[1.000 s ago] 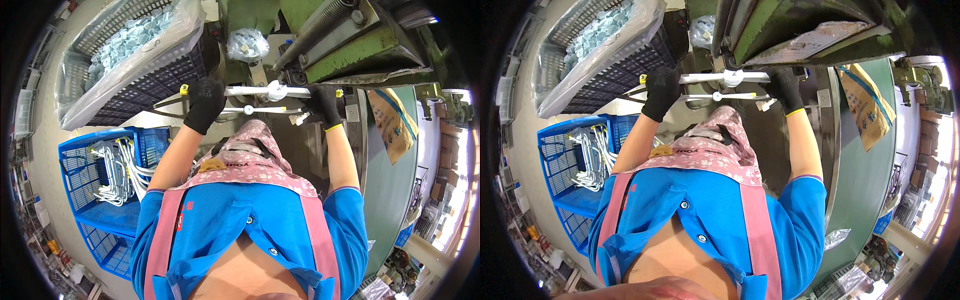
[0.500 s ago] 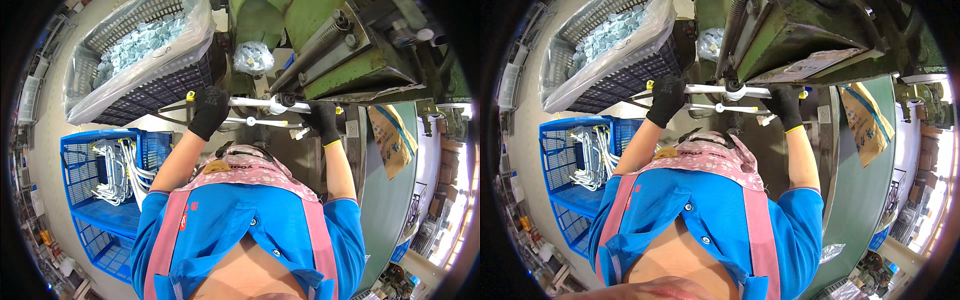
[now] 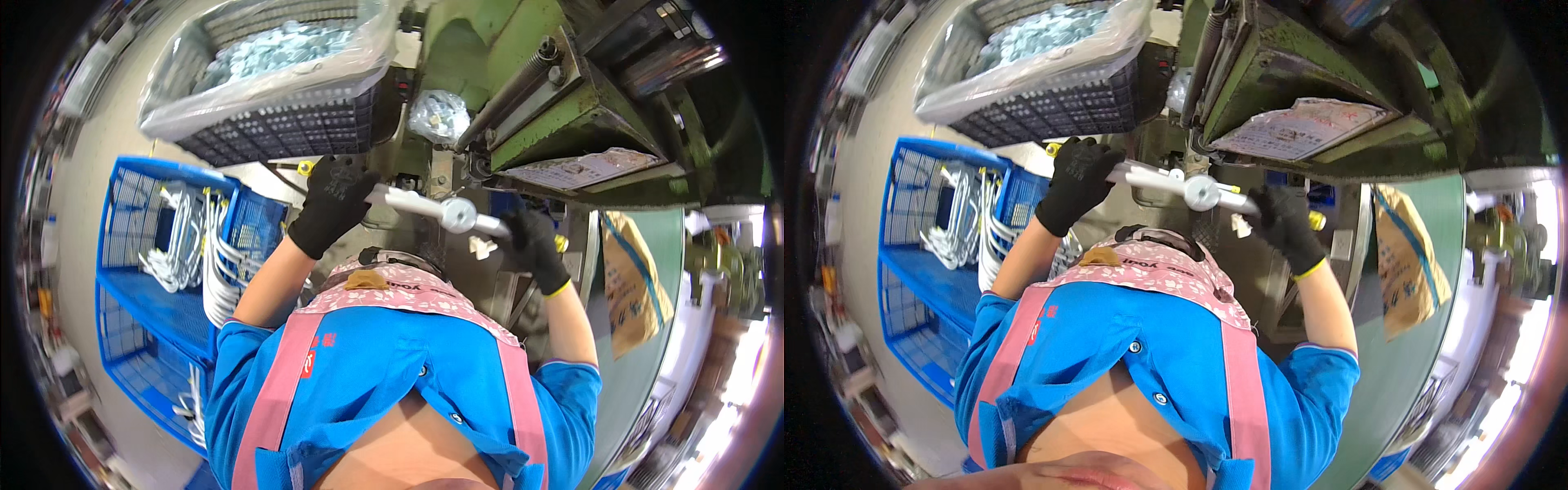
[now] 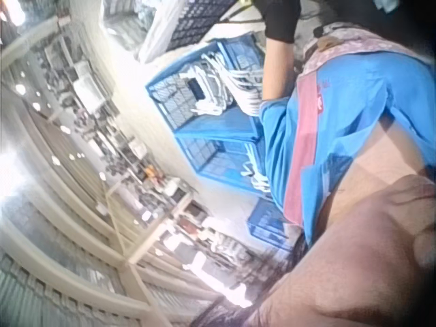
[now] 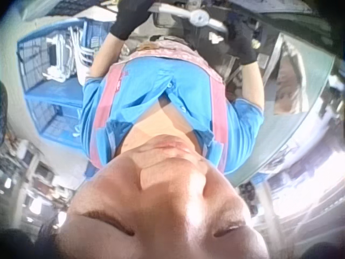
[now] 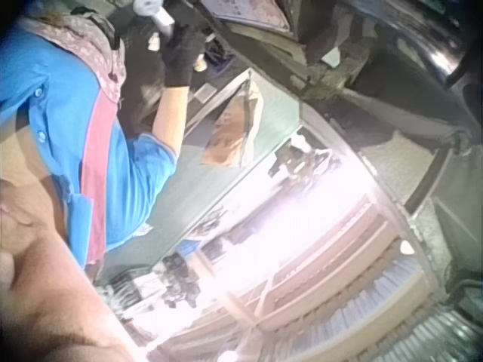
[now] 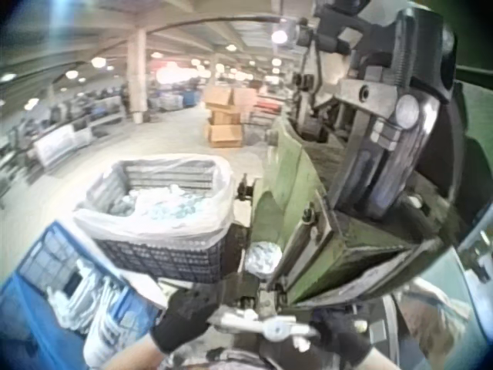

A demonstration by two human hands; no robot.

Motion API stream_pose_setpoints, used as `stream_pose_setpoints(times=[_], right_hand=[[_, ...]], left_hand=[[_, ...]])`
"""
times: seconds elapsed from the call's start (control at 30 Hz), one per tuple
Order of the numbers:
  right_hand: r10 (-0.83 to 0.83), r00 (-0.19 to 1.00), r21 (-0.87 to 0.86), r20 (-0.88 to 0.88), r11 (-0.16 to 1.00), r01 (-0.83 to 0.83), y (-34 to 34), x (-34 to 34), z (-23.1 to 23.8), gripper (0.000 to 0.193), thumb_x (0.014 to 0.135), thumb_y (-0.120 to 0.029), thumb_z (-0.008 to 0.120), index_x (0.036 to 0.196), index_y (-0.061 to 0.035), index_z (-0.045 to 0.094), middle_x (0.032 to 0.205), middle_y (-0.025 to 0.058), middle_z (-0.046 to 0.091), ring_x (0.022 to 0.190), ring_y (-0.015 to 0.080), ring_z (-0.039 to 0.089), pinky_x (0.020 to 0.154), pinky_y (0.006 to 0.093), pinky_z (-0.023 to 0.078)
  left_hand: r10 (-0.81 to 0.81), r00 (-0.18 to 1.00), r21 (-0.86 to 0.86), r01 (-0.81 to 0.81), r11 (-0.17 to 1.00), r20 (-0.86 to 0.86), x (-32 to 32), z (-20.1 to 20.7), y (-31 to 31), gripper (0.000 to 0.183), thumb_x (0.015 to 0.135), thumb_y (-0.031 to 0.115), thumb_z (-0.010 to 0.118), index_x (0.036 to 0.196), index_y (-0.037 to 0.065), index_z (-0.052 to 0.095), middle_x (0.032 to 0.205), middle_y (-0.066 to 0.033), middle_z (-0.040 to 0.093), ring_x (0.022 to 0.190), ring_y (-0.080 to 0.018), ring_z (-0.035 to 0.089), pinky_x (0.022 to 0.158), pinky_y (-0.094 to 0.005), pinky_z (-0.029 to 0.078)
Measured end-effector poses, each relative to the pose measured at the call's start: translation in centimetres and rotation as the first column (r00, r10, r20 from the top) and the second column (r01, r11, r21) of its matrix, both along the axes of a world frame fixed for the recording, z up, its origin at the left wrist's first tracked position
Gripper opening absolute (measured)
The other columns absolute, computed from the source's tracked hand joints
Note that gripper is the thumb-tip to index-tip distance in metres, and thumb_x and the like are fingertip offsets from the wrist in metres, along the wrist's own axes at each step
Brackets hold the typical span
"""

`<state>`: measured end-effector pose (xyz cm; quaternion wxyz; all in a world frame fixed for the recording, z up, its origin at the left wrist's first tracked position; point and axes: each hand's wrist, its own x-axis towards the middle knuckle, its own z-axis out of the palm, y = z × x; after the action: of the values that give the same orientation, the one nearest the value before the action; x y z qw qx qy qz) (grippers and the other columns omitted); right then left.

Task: The person repeatedly picks white plastic hanger frames from a blue crate, attaches small light-blue plastic clips to the ends, and places the assembled hangers into a large bin. The process is repeated continuously throughout the clip.

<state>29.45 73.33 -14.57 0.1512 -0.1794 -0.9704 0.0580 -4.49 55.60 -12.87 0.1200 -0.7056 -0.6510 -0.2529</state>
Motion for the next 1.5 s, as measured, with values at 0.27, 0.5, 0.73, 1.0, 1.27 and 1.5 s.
stream_pose_setpoints(times=[0.27,0.5,0.73,1.0,1.27,1.5], right_hand=[[0.431,0.854,-0.727,0.29,0.68,-0.097,-1.6,-1.5,-2.2,0.033,0.071,-0.021,0.074,0.098,-0.0047,0.068,0.084,0.0149,0.068,0.07,0.0244,0.064,0.066,0.0376,0.049],[0.768,0.639,-0.986,0.039,-0.076,0.151,-6.9,-4.4,-2.3,0.033,0.083,-0.012,0.068,0.112,-0.0003,0.061,0.092,0.0048,0.066,0.082,0.0129,0.059,0.075,0.0289,0.048],[0.72,0.658,-0.969,-0.221,-0.088,-0.23,-17.1,-7.8,1.1,0.027,0.088,-0.015,0.056,0.11,0.0015,0.057,0.081,0.0045,0.06,0.07,0.0126,0.056,0.063,0.0269,0.045],[0.593,0.406,-0.6,-0.695,-0.167,-0.782,-38.9,-5.4,5.8,0.032,0.09,-0.016,0.053,0.115,0.0038,0.052,0.097,0.0118,0.055,0.082,0.0212,0.055,0.075,0.0333,0.044],[0.825,-0.387,-0.344,-0.412,-0.534,-0.773,-55.1,0.4,9.3,0.071,0.07,-0.026,0.078,0.127,0.0032,0.048,0.123,0.0255,0.051,0.112,0.0432,0.05,0.094,0.0476,0.04],[0.322,0.381,-0.329,-0.867,0.203,-0.922,-54.6,-11.3,8.5,0.045,0.089,-0.016,0.064,0.127,0.0049,0.049,0.123,0.0166,0.056,0.111,0.0261,0.055,0.092,0.0371,0.048]], left_hand=[[0.34,0.935,-0.232,-0.355,0.906,-0.104,7.6,-1.5,-7.3,0.04,0.051,0.018,0.067,0.091,0.013,0.064,0.072,-0.0045,0.054,0.077,-0.0265,0.053,0.074,-0.0415,0.042],[0.719,0.678,-0.009,-0.728,0.685,-0.156,18.0,-0.8,-14.7,0.029,0.071,0.02,0.056,0.098,0.014,0.062,0.089,-0.0058,0.056,0.096,-0.0266,0.054,0.097,-0.0441,0.04],[0.872,0.328,0.228,-0.939,0.258,0.362,29.0,-0.3,-21.1,0.067,0.076,0.027,0.069,0.136,0.006,0.046,0.136,-0.0165,0.047,0.121,-0.0346,0.046,0.101,-0.0459,0.036],[0.788,0.181,0.091,-0.983,0.158,0.589,39.7,-2.5,-29.7,0.1,0.071,0.034,0.08,0.146,0.002,0.022,0.139,-0.0241,0.04,0.121,-0.041,0.046,0.099,-0.0464,0.04],[0.682,-0.283,0.062,-0.899,-0.434,0.674,53.5,4.8,-49.2,0.024,0.077,0.016,0.071,0.1,0.012,0.064,0.082,-0.0137,0.066,0.077,-0.0341,0.064,0.066,-0.0394,0.05],[0.558,-0.485,-0.126,-0.819,-0.56,0.673,61.6,11.9,-54.0,0.024,0.079,0.016,0.075,0.098,0.004,0.066,0.079,-0.0044,0.067,0.074,-0.0077,0.06,0.069,-0.027,0.049]])
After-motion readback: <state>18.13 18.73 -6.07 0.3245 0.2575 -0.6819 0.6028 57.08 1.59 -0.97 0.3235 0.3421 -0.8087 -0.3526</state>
